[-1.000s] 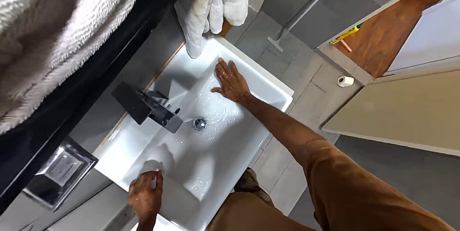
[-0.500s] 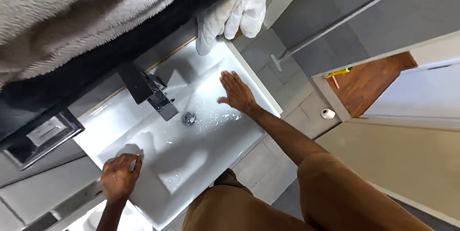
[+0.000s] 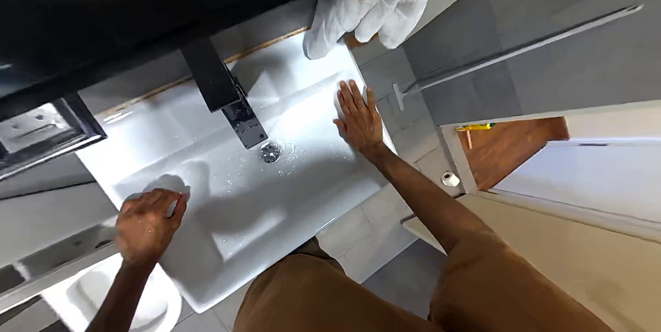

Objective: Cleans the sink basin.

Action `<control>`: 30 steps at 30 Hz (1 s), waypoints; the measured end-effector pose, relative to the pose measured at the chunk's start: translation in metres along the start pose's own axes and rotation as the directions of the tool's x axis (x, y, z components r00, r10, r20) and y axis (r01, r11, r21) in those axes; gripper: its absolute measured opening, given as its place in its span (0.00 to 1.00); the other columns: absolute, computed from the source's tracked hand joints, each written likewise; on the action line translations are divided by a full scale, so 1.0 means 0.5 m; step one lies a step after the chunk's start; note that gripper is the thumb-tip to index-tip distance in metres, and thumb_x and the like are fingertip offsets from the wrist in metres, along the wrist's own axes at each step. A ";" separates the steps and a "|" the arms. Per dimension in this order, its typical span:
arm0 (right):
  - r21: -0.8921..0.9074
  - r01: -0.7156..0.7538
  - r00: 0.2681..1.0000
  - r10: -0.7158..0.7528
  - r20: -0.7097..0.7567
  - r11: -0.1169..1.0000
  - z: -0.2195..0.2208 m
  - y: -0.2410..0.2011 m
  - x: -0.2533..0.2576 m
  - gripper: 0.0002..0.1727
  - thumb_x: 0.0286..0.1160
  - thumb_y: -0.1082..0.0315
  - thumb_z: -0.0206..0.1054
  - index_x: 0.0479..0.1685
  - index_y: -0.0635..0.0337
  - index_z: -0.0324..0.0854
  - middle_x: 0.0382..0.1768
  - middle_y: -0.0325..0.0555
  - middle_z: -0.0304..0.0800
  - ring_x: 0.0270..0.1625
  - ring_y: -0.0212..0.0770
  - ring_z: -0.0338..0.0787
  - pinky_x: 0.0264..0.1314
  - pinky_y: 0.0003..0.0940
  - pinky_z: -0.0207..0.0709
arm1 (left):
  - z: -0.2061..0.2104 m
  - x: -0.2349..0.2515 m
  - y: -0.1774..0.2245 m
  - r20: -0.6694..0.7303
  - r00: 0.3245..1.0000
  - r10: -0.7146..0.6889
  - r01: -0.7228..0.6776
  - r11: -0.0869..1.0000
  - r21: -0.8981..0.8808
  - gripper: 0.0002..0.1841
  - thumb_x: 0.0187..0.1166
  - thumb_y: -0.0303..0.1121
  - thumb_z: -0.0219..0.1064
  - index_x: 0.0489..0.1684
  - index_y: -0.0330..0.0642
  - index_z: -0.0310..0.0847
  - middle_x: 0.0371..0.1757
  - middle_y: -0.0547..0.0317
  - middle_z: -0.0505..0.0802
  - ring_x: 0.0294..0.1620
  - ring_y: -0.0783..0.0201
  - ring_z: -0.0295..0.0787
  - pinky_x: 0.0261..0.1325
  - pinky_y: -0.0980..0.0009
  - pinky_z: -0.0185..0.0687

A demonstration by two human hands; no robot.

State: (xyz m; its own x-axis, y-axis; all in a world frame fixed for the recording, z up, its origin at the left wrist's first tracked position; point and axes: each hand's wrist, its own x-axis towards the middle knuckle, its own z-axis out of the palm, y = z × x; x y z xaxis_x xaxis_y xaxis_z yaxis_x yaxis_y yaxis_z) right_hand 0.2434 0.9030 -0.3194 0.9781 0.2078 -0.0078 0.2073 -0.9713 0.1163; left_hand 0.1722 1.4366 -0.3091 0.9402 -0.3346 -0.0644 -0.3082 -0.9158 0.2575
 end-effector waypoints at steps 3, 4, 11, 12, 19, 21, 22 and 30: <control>-0.006 -0.057 0.996 0.056 -0.066 0.998 0.001 -0.001 0.024 0.41 0.84 0.47 0.53 0.92 0.63 0.59 0.95 0.49 0.52 0.97 0.49 0.48 0.96 0.63 0.34 | -0.006 0.002 -0.002 0.021 1.000 -0.019 0.020 1.000 -0.018 0.26 0.88 0.49 0.53 0.43 0.34 0.91 0.49 0.39 0.95 0.53 0.36 0.92 0.63 0.37 0.78; 0.015 -0.085 0.992 0.086 -0.096 0.996 0.018 -0.016 0.037 0.41 0.85 0.46 0.52 0.91 0.67 0.58 0.95 0.53 0.52 0.97 0.51 0.48 0.96 0.62 0.34 | -0.008 0.002 -0.003 0.035 0.999 -0.025 0.026 0.999 -0.027 0.26 0.89 0.49 0.53 0.43 0.34 0.91 0.51 0.38 0.95 0.55 0.36 0.91 0.64 0.36 0.77; 0.081 -0.027 0.999 0.029 -0.024 0.996 0.075 -0.063 0.010 0.44 0.89 0.41 0.40 0.92 0.69 0.56 0.94 0.60 0.51 0.97 0.53 0.47 0.99 0.52 0.35 | -0.011 -0.002 0.000 0.034 0.999 -0.038 0.040 0.996 -0.073 0.24 0.87 0.47 0.56 0.44 0.33 0.90 0.53 0.37 0.93 0.59 0.35 0.89 0.67 0.35 0.75; 0.108 -0.012 1.000 0.011 0.008 0.994 0.068 -0.067 -0.014 0.45 0.89 0.39 0.40 0.93 0.68 0.54 0.94 0.60 0.51 0.97 0.53 0.48 0.99 0.53 0.37 | -0.007 -0.003 -0.003 0.032 0.999 -0.033 0.036 0.996 -0.079 0.24 0.88 0.48 0.56 0.44 0.34 0.91 0.52 0.38 0.94 0.57 0.35 0.90 0.65 0.35 0.77; 0.032 -0.106 0.924 0.087 0.374 0.994 -0.018 -0.088 -0.185 0.61 0.73 0.24 0.53 0.93 0.69 0.52 0.96 0.60 0.45 0.98 0.53 0.43 0.99 0.52 0.33 | -0.008 0.004 -0.013 0.029 1.000 0.002 0.001 0.995 -0.102 0.19 0.88 0.43 0.59 0.44 0.36 0.90 0.50 0.41 0.94 0.54 0.38 0.92 0.62 0.38 0.80; 0.010 -0.121 0.866 0.100 0.489 0.993 -0.050 -0.073 -0.217 0.62 0.74 0.19 0.44 0.94 0.66 0.52 0.96 0.56 0.44 0.99 0.50 0.40 0.98 0.58 0.24 | -0.018 0.014 -0.010 0.012 1.000 -0.003 0.004 0.995 -0.104 0.16 0.86 0.40 0.63 0.44 0.36 0.91 0.50 0.40 0.94 0.54 0.38 0.91 0.62 0.38 0.80; -0.007 -0.126 0.827 0.109 0.551 0.992 -0.063 -0.073 -0.230 0.62 0.73 0.17 0.38 0.94 0.65 0.52 0.96 0.54 0.45 0.99 0.49 0.40 0.98 0.61 0.21 | -0.026 0.011 -0.005 0.011 1.000 -0.008 0.009 0.994 -0.105 0.13 0.84 0.38 0.66 0.43 0.35 0.91 0.50 0.39 0.94 0.54 0.37 0.91 0.62 0.37 0.80; -0.070 -0.357 0.703 0.317 0.637 0.931 -0.123 -0.157 -0.305 0.52 0.78 0.23 0.39 0.77 0.62 0.78 0.80 0.57 0.77 0.85 0.57 0.72 0.92 0.60 0.52 | -0.030 0.010 -0.001 -0.038 0.999 -0.008 0.003 0.994 -0.108 0.11 0.81 0.36 0.70 0.41 0.36 0.91 0.48 0.42 0.94 0.52 0.41 0.91 0.61 0.40 0.79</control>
State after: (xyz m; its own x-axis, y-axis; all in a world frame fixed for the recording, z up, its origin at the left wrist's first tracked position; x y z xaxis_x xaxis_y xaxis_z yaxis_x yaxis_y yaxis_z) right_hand 0.0772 0.9548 -0.2663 0.7638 -0.2355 -0.6009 -0.1575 -0.9709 0.1803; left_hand 0.1794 1.4387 -0.2951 0.9473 -0.3190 -0.0301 -0.2875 -0.8875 0.3600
